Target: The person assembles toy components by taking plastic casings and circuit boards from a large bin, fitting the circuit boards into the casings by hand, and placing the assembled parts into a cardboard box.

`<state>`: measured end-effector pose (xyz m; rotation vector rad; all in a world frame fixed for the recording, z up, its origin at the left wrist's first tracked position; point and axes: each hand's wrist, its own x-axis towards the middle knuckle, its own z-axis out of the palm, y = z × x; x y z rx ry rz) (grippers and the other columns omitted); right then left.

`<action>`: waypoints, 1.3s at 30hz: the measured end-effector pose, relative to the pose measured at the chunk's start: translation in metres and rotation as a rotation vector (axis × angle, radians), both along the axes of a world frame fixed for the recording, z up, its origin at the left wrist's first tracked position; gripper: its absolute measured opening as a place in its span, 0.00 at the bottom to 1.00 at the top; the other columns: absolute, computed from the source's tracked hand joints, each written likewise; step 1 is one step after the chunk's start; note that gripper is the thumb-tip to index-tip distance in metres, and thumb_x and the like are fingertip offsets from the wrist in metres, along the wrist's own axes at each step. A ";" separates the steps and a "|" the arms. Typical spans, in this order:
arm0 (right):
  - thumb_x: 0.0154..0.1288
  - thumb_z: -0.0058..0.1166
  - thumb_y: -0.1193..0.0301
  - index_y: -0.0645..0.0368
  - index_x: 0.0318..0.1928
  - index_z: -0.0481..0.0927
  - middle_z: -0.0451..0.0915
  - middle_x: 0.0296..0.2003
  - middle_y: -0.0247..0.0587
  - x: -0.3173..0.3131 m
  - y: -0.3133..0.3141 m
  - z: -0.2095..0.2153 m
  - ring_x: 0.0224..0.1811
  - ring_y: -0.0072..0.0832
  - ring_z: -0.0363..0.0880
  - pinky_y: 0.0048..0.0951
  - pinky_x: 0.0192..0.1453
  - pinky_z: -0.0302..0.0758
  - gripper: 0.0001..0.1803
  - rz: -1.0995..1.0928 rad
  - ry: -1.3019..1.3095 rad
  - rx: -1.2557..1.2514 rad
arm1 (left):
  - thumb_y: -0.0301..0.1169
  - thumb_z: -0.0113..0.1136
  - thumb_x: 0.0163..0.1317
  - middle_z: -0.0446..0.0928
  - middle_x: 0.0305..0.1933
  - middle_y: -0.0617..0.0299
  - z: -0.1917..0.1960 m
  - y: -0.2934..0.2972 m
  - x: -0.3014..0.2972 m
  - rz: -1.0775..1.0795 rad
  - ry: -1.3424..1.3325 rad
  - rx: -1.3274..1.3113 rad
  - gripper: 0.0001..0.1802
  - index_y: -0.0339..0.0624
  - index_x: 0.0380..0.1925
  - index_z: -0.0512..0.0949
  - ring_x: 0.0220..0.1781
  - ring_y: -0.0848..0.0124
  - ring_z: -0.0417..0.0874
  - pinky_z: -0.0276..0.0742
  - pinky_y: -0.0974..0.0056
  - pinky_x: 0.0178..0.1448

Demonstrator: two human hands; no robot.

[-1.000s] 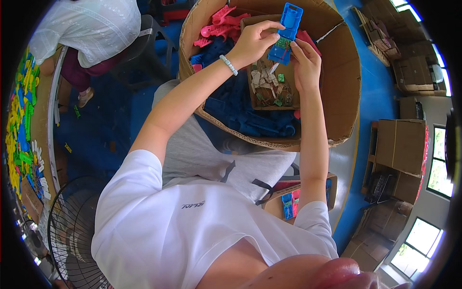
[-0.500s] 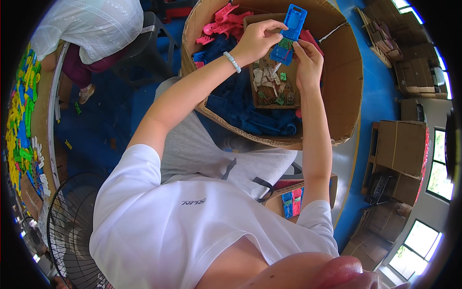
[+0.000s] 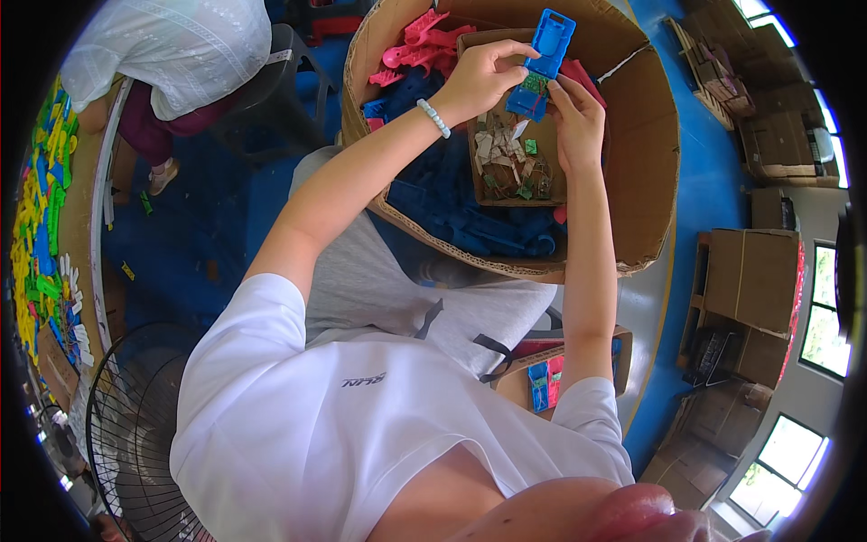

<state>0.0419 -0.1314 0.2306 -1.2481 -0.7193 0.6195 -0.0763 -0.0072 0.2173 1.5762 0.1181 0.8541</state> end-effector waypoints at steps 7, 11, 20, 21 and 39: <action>0.66 0.56 0.75 0.72 0.48 0.78 0.82 0.37 0.40 0.004 0.001 -0.006 0.38 0.21 0.78 0.22 0.43 0.74 0.13 -0.030 -0.121 -0.046 | 0.21 0.54 0.63 0.80 0.41 0.64 0.000 0.000 0.002 0.032 0.045 0.027 0.15 0.38 0.50 0.77 0.38 0.80 0.80 0.78 0.72 0.44; 0.66 0.56 0.76 0.72 0.48 0.78 0.81 0.37 0.39 0.008 0.003 -0.009 0.38 0.21 0.78 0.22 0.44 0.73 0.13 -0.003 -0.087 -0.025 | 0.21 0.54 0.62 0.80 0.43 0.64 0.000 0.000 0.001 0.028 0.064 0.002 0.15 0.37 0.49 0.77 0.41 0.80 0.80 0.78 0.71 0.46; 0.67 0.56 0.75 0.71 0.49 0.77 0.82 0.41 0.42 -0.004 0.009 -0.009 0.44 0.23 0.79 0.24 0.46 0.75 0.14 0.056 -0.032 0.138 | 0.32 0.47 0.72 0.76 0.56 0.46 0.006 0.002 0.005 -0.392 -0.262 -0.541 0.19 0.34 0.59 0.68 0.57 0.64 0.79 0.76 0.61 0.59; 0.68 0.55 0.74 0.70 0.50 0.77 0.82 0.41 0.40 -0.004 0.008 -0.007 0.42 0.21 0.78 0.24 0.45 0.75 0.14 0.076 -0.023 0.124 | 0.35 0.45 0.73 0.76 0.56 0.46 0.006 0.003 0.004 -0.389 -0.259 -0.551 0.20 0.34 0.59 0.68 0.57 0.63 0.79 0.76 0.60 0.60; 0.60 0.62 0.74 0.63 0.48 0.81 0.80 0.29 0.32 0.001 0.014 -0.036 0.25 0.14 0.70 0.18 0.28 0.65 0.15 0.447 -0.193 -0.305 | 0.34 0.47 0.71 0.77 0.51 0.48 0.012 0.014 0.000 -0.375 -0.465 -0.706 0.19 0.38 0.58 0.68 0.50 0.56 0.81 0.79 0.53 0.55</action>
